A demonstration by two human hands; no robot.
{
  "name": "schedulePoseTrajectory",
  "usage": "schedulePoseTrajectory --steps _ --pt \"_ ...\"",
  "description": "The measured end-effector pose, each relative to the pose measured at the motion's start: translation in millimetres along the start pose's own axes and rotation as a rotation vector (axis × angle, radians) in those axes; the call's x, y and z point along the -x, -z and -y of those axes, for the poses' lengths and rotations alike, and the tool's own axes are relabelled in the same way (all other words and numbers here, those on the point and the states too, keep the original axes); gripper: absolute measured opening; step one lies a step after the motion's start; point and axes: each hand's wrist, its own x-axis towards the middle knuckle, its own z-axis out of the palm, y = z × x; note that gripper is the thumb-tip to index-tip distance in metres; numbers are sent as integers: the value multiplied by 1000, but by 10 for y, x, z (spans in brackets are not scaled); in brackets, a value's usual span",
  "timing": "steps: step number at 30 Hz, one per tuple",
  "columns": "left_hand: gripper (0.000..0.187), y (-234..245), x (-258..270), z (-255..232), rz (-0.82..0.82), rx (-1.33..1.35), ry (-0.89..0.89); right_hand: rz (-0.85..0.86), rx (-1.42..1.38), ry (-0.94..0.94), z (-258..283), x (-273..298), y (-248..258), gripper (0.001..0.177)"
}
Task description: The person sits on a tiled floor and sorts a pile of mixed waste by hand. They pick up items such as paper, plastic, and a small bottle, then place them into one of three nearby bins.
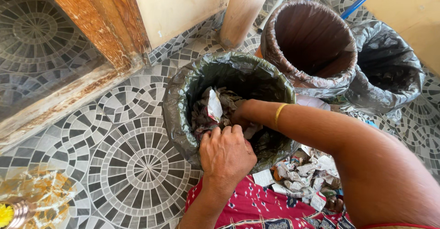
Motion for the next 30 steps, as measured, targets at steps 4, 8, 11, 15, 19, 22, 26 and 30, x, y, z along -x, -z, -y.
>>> schedulePoseTrajectory --steps 4,8,11,15,19,22,26,30 --pt "20 42 -17 -13 -78 8 -13 -33 -135 -40 -84 -12 -41 25" --pt "23 72 -17 -23 -47 -8 -10 112 -265 123 -38 236 19 35" --pt "27 85 -21 -38 -15 -36 12 2 -356 109 5 574 71 47" --pt "28 136 -3 -82 -12 -37 39 -375 4 12 236 1124 67 37" --pt "25 140 31 -119 -115 -56 22 -817 -128 65 367 1666 -123 30" --pt "24 118 25 -125 -159 -67 2 -1076 -317 127 474 2001 -462 26" --pt "25 89 10 -129 -105 -115 11 -1467 -389 310 703 2351 -994 25" --pt "23 42 72 -161 -258 -166 -26 -1648 -668 171 1012 2452 -1580 26"
